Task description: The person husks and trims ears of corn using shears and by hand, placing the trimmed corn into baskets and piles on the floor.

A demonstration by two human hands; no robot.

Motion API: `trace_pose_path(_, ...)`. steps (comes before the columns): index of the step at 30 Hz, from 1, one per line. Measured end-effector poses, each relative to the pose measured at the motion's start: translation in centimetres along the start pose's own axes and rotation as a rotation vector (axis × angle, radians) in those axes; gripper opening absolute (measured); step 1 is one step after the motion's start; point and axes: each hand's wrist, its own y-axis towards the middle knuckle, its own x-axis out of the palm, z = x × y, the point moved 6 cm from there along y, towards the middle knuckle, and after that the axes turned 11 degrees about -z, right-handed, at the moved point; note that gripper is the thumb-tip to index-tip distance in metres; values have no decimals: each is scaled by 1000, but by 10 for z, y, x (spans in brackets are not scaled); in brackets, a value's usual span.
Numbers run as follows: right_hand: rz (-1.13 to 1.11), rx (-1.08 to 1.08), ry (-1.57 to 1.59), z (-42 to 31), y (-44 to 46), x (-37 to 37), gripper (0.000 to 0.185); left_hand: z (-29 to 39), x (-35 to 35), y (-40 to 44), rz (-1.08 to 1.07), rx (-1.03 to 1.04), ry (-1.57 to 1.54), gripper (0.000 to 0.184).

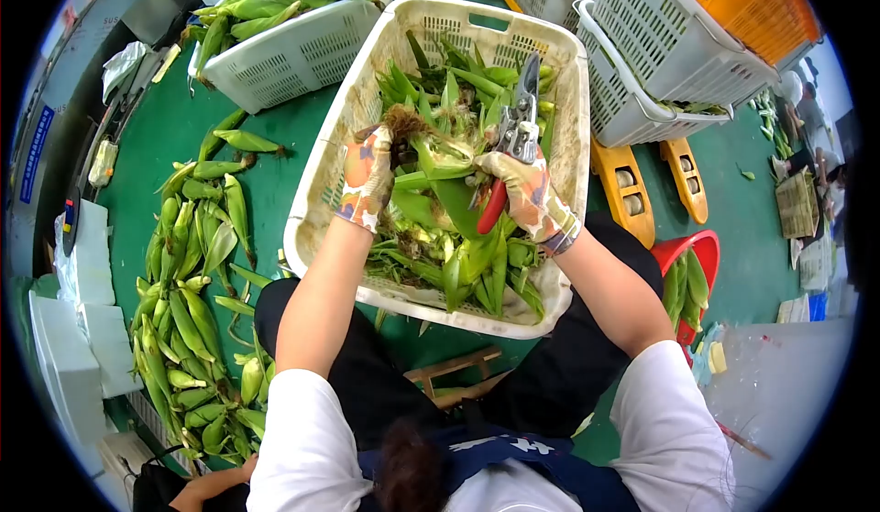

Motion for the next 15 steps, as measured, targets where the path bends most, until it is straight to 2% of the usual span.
trace_pose_path(1,-13,-9,36,-5,-2,3,13,-1,-1,-1,2,-3,-1,33)
trace_pose_path(3,-32,-15,70,-8,-2,6,14,15,11,-6,-177,132,87,33)
trace_pose_path(4,-26,8,140,-6,-2,5,13,14,13,-9,-169,49,121,35)
trace_pose_path(5,-19,31,209,-5,-2,6,15,11,14,-7,-165,51,118,35)
trace_pose_path(7,23,52,209,-10,-1,8,17,7,24,-1,-314,110,-128,37)
trace_pose_path(8,24,78,340,-13,-1,12,16,17,35,-3,-483,164,26,44)
trace_pose_path(9,25,100,471,-15,0,15,16,15,45,-9,-486,32,-373,55)
trace_pose_path(11,23,63,548,-21,5,15,15,21,59,-22,-668,78,-100,73)
trace_pose_path(12,16,62,534,-25,9,14,16,32,76,-25,-702,205,128,81)
trace_pose_path(13,11,61,522,-28,11,13,16,39,79,-32,-599,196,-1,84)
trace_pose_path(14,11,52,523,-31,12,9,16,38,80,-28,-600,233,86,84)
trace_pose_path(15,-32,-70,299,-44,11,3,18,33,78,-22,-599,267,174,83)
